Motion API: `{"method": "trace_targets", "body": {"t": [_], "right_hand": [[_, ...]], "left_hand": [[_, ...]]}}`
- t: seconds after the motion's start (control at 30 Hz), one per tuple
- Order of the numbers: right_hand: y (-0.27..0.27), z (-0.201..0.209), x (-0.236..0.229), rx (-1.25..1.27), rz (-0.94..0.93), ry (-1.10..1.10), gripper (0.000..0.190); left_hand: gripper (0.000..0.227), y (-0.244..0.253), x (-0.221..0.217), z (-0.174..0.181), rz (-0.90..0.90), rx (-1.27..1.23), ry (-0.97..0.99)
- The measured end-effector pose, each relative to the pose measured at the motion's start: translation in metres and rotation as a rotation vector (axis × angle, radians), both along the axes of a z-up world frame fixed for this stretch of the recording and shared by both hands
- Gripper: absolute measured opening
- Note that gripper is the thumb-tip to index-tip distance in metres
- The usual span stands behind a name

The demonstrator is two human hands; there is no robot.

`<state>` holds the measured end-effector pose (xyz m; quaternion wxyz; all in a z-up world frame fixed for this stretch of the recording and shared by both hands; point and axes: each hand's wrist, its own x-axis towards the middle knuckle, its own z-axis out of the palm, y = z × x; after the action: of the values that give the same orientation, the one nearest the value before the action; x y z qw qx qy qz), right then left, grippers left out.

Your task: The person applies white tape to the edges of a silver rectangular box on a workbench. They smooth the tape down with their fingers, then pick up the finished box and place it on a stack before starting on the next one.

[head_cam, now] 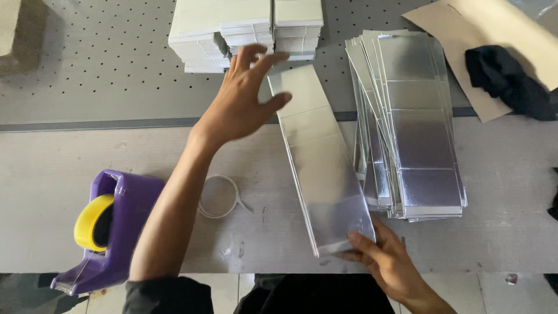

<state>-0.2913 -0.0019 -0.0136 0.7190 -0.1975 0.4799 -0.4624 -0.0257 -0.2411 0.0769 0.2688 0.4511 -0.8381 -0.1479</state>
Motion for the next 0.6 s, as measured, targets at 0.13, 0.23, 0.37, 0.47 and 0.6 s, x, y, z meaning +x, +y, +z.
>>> {"method": "trace_targets", "body": {"t": [0.13, 0.23, 0.37, 0.47, 0.6], "right_hand": [[-0.014, 0.022, 0.017, 0.23, -0.066, 0.036, 0.061], [-0.008, -0.016, 0.007, 0.042, -0.007, -0.064, 0.052], [-0.019, -0.033, 0.012, 0.026, -0.041, -0.132, 0.045], [-0.02, -0.023, 0.017, 0.006, 0.005, -0.122, 0.064], [-0.025, 0.001, 0.012, 0.006, 0.202, -0.046, 0.062]], "left_hand": [[0.06, 0.096, 0.043, 0.012, -0.073, 0.151, -0.148], [0.067, 0.152, 0.079, -0.016, 0.022, 0.227, -0.254], [0.082, 0.204, 0.106, -0.066, 0.325, 0.384, -0.327], [0.049, 0.212, 0.099, -0.086, 0.39, 0.427, -0.25], [0.025, 0.218, 0.095, -0.093, 0.392, 0.239, -0.216]]}}
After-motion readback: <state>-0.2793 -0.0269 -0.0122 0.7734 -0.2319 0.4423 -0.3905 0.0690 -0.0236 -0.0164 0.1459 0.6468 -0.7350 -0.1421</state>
